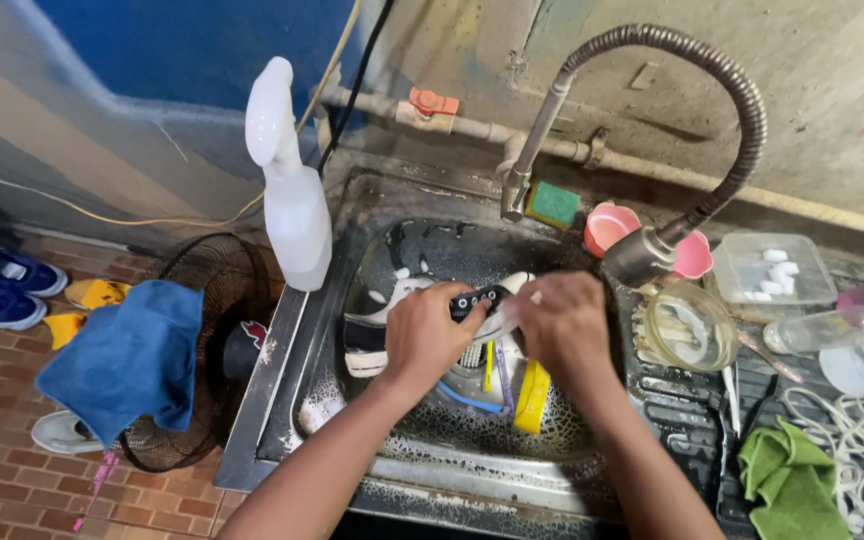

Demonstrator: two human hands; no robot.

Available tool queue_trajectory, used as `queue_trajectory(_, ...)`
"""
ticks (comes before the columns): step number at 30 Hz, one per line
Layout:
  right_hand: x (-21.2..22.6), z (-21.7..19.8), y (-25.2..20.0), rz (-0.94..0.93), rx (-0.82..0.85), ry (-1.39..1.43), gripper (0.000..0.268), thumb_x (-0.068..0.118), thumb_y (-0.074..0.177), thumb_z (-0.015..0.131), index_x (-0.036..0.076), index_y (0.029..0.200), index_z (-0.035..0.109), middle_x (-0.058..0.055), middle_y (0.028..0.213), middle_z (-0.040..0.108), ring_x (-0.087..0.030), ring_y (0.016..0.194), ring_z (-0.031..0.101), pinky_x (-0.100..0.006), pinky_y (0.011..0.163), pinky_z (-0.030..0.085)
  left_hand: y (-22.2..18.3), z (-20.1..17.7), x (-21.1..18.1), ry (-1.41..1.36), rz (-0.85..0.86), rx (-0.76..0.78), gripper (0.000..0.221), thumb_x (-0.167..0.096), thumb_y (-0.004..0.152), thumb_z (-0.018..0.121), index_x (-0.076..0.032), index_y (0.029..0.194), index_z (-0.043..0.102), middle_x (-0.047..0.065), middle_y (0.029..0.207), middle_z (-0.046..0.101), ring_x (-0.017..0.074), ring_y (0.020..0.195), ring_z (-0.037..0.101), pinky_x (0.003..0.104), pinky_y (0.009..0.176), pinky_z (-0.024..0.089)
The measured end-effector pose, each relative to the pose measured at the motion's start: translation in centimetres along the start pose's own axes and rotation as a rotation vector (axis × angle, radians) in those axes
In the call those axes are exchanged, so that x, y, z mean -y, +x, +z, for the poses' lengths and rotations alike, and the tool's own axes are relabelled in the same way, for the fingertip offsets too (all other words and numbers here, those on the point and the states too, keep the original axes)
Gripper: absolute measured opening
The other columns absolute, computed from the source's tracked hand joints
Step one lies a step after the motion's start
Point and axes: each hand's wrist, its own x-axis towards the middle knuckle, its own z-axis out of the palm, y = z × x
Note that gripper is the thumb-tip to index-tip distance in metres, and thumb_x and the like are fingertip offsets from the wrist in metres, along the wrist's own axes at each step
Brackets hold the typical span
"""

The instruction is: Cleaning a sneaker in a sink using a brush and soapy water

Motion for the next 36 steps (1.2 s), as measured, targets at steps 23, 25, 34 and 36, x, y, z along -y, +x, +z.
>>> queue_trajectory(23,1.9,0.7,-0.8,-0.1,-0.059,0.136,0.008,0.015,0.071,0.058,0.022,0.072,0.061,0.004,0.076,0.055,-0.017,0.077,0.052,-0.035,0.074,0.038,1.7,2.8,1.6,-0.626,-0.274,-0.041,0.02,-0.025,0.073,0.059,-0.007,0.066,0.065,0.01,0.057,0.058,0.0201,0.063,0.056,0.028,0.054,0.042)
queue_trajectory(25,1.8,0.4,-0.5,-0.139,-0.001,0.109,0.014,0.012,0.065,0.061,0.022,0.074,0.061,0.005,0.076,0.056,-0.016,0.08,0.052,-0.036,0.079,0.037,2.0,3.0,2.0,-0.625,-0.313,-0.026,0.022,-0.028,0.071,0.06,-0.007,0.066,0.065,0.009,0.06,0.058,0.0186,0.066,0.055,0.03,0.057,0.042)
queue_trajectory(34,1.2,1.9,-1.2,-0.094,-0.099,0.089,0.01,0.017,0.069,0.059,0.023,0.076,0.061,0.005,0.078,0.055,-0.017,0.077,0.051,-0.035,0.076,0.036,2.5,2.7,4.0,-0.804,-0.437,0.059,0.031,-0.031,0.078,0.056,-0.002,0.084,0.065,0.015,0.081,0.06,0.0258,0.087,0.054,0.037,0.073,0.044)
queue_trajectory(36,0.5,0.8,-0.4,0.054,-0.183,-0.03,0.012,0.023,0.081,0.052,0.023,0.076,0.063,0.006,0.075,0.053,-0.016,0.078,0.048,-0.033,0.075,0.033,2.6,3.2,3.7,-0.77,-0.461,0.101,0.034,-0.036,0.077,0.056,-0.007,0.089,0.066,0.016,0.087,0.062,0.0325,0.094,0.055,0.04,0.078,0.043)
